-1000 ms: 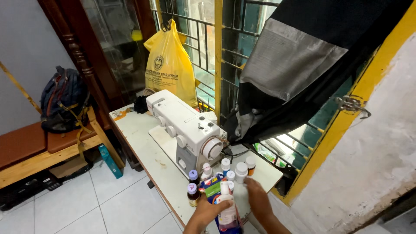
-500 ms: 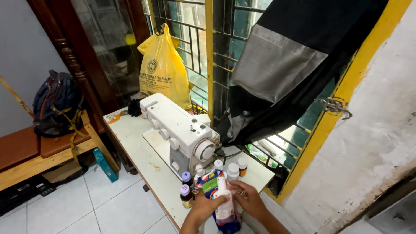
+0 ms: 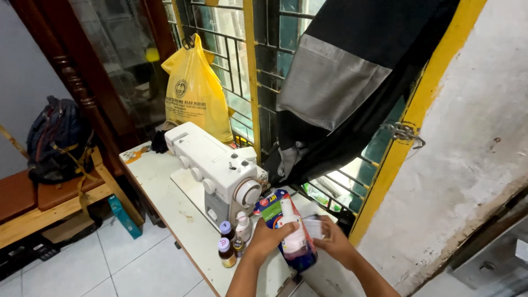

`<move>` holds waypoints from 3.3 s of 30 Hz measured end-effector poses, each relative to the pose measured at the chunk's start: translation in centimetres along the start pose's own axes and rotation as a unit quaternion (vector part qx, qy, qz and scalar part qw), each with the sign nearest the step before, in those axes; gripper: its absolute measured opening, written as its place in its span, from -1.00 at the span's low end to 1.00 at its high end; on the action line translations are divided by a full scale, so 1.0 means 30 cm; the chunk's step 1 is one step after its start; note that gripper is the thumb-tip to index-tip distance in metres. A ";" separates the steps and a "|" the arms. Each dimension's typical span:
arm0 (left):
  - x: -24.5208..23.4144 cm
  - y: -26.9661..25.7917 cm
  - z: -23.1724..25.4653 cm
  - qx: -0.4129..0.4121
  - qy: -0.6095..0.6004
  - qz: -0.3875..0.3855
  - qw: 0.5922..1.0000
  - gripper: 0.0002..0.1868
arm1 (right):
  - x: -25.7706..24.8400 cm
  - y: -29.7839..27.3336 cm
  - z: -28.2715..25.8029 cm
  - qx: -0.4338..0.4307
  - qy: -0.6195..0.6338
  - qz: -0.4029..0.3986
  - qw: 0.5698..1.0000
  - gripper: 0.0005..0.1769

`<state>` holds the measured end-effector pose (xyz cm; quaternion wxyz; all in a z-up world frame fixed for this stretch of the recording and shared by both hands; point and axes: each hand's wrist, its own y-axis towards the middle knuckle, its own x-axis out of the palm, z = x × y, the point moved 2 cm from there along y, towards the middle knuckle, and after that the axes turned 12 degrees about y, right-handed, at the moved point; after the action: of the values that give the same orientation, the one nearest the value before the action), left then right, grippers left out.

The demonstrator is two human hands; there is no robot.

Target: The person removes several medicine bottles, boxes, and a plastic bag from a wall-mounted cabinet and places them on a table next to a sewing machine. The person then removes a pink container from the top of the cabinet.

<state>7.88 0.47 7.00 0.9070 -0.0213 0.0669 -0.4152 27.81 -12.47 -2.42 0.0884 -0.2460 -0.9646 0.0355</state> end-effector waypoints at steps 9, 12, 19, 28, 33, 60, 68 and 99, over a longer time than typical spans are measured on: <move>0.025 0.068 0.023 0.051 0.046 0.050 0.996 -0.46 | -0.132 0.140 0.108 -0.039 -0.110 0.251 0.961 -0.27; 0.030 0.108 0.025 0.052 0.028 0.052 0.997 -0.41 | -0.112 0.221 0.093 -0.096 -0.148 0.268 0.947 -0.20; 0.049 0.196 0.012 0.063 0.014 0.076 0.995 -0.29 | -0.112 0.309 0.061 -0.049 -0.160 0.227 0.959 -0.15; 0.116 0.247 0.027 0.072 0.035 0.102 0.992 -0.50 | 0.075 0.066 -0.211 -0.215 -0.176 0.032 0.960 -0.17; 0.129 0.261 0.031 0.073 0.059 0.086 0.992 -0.48 | 0.107 0.040 -0.277 -0.224 -0.172 0.039 0.959 -0.11; -0.012 0.177 -0.001 0.052 0.148 0.257 0.954 -0.48 | 0.073 0.003 -0.027 -0.344 -0.187 0.273 0.879 -0.49; -0.050 0.138 0.061 0.032 0.046 0.279 0.959 -0.43 | 0.350 -0.040 -0.337 -0.359 -0.201 0.065 0.909 -0.28; -0.726 0.096 -0.692 -0.072 0.205 0.487 0.846 -0.49 | 1.113 0.385 0.108 -0.181 -0.444 -0.154 0.864 -0.78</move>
<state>-6.92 19.19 -11.56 0.9543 0.0339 0.2829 0.0906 3.78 13.64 -1.79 -0.3910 -0.0638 -0.9169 -0.0479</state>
